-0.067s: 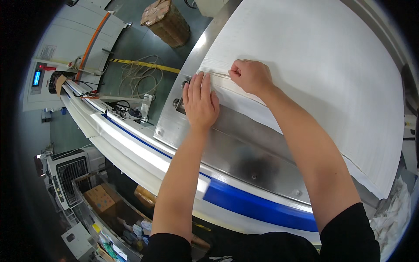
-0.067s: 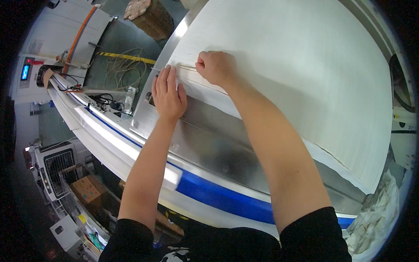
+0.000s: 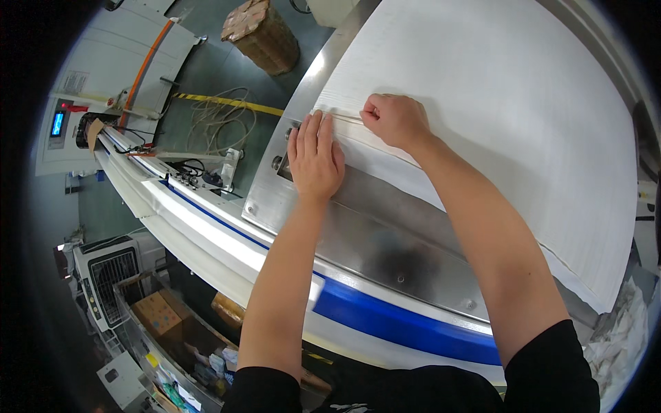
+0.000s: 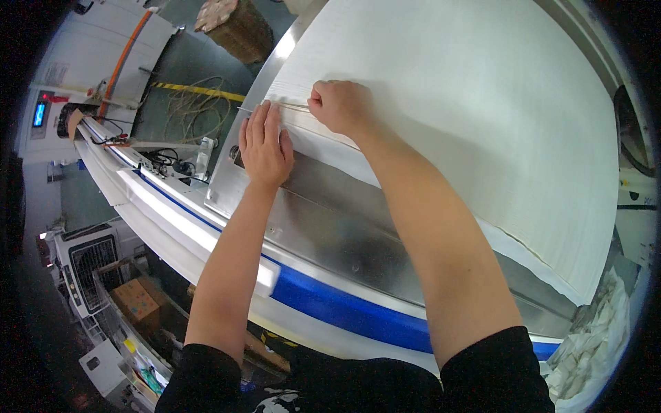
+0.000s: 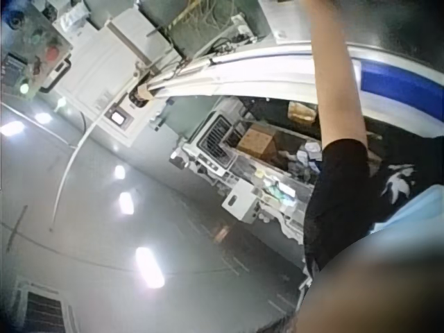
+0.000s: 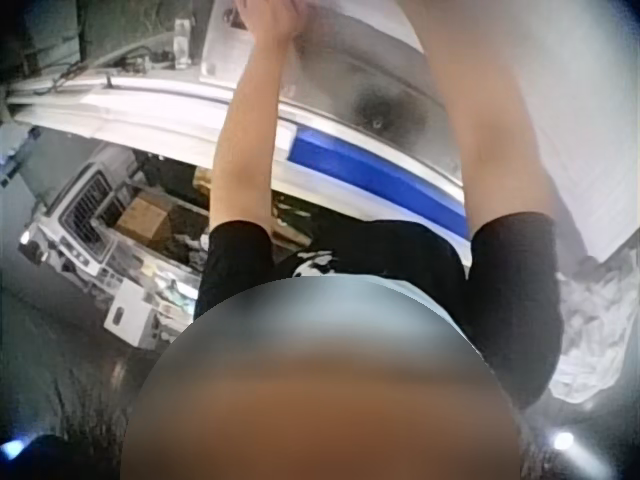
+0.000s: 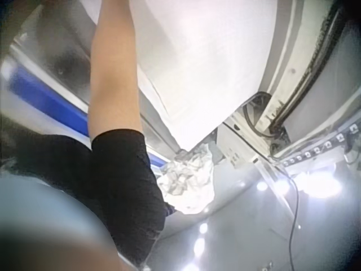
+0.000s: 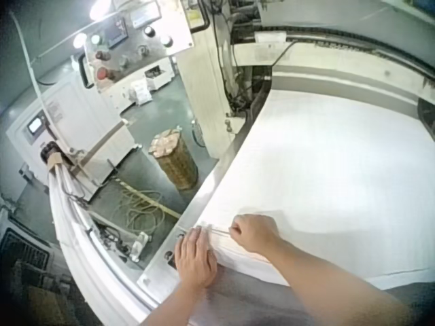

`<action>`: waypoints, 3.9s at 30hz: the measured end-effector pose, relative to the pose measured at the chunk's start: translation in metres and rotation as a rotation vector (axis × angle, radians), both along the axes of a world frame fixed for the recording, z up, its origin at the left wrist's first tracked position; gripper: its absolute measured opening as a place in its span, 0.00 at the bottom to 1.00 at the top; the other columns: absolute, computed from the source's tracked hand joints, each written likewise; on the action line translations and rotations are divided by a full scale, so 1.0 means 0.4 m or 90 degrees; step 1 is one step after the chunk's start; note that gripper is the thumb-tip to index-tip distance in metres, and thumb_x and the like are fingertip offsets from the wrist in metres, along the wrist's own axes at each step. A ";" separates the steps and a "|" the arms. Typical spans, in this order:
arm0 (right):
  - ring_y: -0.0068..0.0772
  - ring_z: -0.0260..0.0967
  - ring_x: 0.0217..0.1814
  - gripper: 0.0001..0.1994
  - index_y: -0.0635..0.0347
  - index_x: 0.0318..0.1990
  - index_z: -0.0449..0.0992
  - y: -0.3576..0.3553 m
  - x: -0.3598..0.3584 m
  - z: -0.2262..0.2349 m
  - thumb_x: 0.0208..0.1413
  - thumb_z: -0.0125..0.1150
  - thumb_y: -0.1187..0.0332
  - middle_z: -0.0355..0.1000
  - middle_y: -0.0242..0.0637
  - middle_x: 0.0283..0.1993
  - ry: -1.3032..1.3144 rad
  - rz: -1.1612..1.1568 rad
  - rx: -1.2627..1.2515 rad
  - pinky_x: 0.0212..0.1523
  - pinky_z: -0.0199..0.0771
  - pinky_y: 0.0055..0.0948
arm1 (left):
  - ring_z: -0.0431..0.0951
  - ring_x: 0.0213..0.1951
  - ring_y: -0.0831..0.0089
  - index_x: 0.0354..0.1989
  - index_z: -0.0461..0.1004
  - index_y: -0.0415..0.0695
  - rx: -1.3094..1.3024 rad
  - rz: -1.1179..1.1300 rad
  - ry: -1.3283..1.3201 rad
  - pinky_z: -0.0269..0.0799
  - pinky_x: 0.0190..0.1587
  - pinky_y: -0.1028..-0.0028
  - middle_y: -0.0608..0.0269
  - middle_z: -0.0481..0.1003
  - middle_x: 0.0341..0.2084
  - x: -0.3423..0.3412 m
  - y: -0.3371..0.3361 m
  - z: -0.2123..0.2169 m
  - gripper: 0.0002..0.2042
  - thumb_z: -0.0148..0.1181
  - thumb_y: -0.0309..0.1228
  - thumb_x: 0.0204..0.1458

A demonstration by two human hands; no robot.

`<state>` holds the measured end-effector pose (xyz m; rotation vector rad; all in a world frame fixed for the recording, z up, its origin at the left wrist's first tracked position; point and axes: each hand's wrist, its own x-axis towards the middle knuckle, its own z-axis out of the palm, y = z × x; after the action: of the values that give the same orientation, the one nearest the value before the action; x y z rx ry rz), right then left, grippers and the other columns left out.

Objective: The person repeatedly folds large white sheets of paper in half using a metal folding machine. They align the paper on the machine's surface, pull a blue handle to fold the sheet, and then remove the folded product. This process is repeated continuously throughout the clip.

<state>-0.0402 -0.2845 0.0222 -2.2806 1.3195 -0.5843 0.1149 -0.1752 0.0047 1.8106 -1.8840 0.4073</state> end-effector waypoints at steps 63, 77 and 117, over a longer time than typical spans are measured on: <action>0.46 0.71 0.36 0.14 0.57 0.35 0.76 0.337 -0.297 0.066 0.57 0.51 0.56 0.73 0.41 0.30 0.037 -0.116 0.020 0.39 0.70 0.43 | 0.69 0.53 0.62 0.42 0.73 0.47 0.379 -0.147 -0.138 0.56 0.59 0.58 0.59 0.69 0.51 0.114 0.026 0.111 0.17 0.61 0.32 0.41; 0.40 0.73 0.44 0.27 0.58 0.30 0.80 0.766 -1.689 0.064 0.64 0.34 0.51 0.77 0.41 0.35 0.505 -0.582 0.153 0.64 0.51 0.48 | 0.75 0.43 0.60 0.47 0.74 0.53 0.637 -0.053 -0.553 0.69 0.48 0.64 0.59 0.75 0.41 -0.048 -0.139 0.083 0.17 0.54 0.24 0.48; 0.47 0.72 0.43 0.16 0.53 0.43 0.77 1.261 -2.207 0.372 0.43 0.55 0.72 0.75 0.44 0.41 0.729 -0.422 0.469 0.46 0.71 0.40 | 0.75 0.47 0.66 0.43 0.77 0.55 0.788 -0.047 -0.617 0.54 0.62 0.56 0.64 0.77 0.42 0.161 0.278 0.332 0.16 0.46 0.26 0.49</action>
<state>-0.9229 0.2197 0.1712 -1.4346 2.2725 1.0737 0.1792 -0.0641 0.1374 2.4801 -3.3532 0.0082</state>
